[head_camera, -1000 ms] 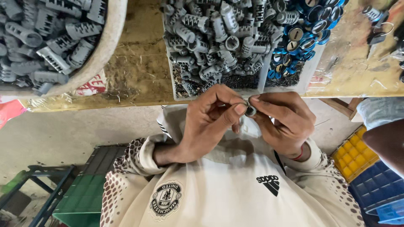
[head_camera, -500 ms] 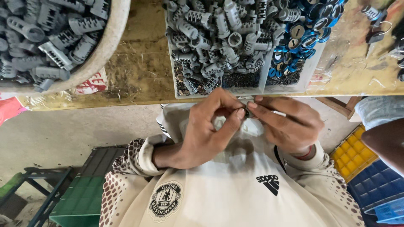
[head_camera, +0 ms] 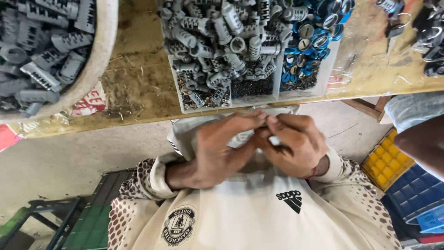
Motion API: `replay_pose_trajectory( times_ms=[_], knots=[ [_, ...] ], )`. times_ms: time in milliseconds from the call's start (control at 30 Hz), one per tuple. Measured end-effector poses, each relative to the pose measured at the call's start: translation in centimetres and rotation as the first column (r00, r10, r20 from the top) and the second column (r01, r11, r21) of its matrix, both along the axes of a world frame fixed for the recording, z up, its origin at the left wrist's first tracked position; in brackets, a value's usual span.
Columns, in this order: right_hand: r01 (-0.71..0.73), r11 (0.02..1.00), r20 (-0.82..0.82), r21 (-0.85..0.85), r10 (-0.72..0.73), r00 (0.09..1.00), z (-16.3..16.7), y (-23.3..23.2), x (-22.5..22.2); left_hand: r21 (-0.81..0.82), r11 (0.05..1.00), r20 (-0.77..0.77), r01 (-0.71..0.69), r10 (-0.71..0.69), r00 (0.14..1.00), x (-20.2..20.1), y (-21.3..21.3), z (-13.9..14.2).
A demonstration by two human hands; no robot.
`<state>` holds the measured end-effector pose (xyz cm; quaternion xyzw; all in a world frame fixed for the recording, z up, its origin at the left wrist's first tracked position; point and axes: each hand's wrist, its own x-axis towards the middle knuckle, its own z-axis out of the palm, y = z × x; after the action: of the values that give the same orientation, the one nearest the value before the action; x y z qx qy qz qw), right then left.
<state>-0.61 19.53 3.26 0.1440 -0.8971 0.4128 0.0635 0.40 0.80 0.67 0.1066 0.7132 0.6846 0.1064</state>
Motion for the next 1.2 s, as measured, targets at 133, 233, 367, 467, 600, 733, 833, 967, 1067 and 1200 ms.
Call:
replay_pose_trajectory(
  times_ms=[133, 233, 367, 467, 600, 733, 833, 967, 1067, 1200],
  knots=[
    [-0.018, 0.997, 0.412, -0.073, 0.047, 0.910, 1.1, 2.5, -1.6, -0.015, 0.999, -0.131, 0.039, -0.041, 0.991, 0.7, -0.5, -1.8],
    [0.213, 0.905, 0.173, 0.368, -0.292, 0.941, -1.4, 4.7, -2.4, -0.014, 0.996, -0.283, 0.088, -0.089, 0.955, 0.6, -0.1, -3.0],
    [0.201, 0.940, 0.162, 0.275, -0.252, 0.954, -4.8, 6.1, -2.3, -0.058, 0.965, -0.300, 0.255, -0.261, 0.917, -0.2, -0.2, -3.2],
    [0.201, 0.949, 0.182, 0.245, -0.248, 0.951, -5.0, 6.0, -2.3, -0.047, 0.960, -0.288, 0.277, -0.279, 0.916, -0.7, 0.1, -3.0],
    [0.175, 0.943, 0.158, 0.285, -0.226, 0.961, -4.0, 5.3, -3.1, -0.064, 0.953, -0.319, 0.295, -0.300, 0.899, -1.1, 0.4, -3.1],
    [0.433, 0.876, 0.607, -0.212, -0.229, 0.761, -2.3, 6.7, -2.5, -0.178, 0.956, -0.383, 0.235, -0.287, 0.878, -1.3, 0.6, -3.4],
    [0.352, 0.763, 0.676, -0.542, 0.147, 0.722, -1.5, 7.7, -0.7, -0.297, 0.928, -0.489, 0.224, -0.349, 0.799, -1.8, 0.5, -3.7],
    [0.234, 0.780, 0.684, -0.581, 0.312, 0.659, -1.9, 7.4, 1.2, -0.345, 0.922, -0.572, 0.177, -0.356, 0.739, -2.3, 0.6, -3.6],
    [0.318, 0.753, 0.713, -0.576, 0.273, 0.646, -2.1, 6.6, 1.5, -0.386, 0.911, -0.598, 0.146, -0.368, 0.712, -2.9, 0.2, -3.0],
    [0.340, 0.746, 0.751, -0.572, 0.309, 0.584, -2.1, 5.8, 0.7, -0.422, 0.902, -0.679, 0.095, -0.384, 0.625, -4.1, -0.4, -2.2]
  ],
)
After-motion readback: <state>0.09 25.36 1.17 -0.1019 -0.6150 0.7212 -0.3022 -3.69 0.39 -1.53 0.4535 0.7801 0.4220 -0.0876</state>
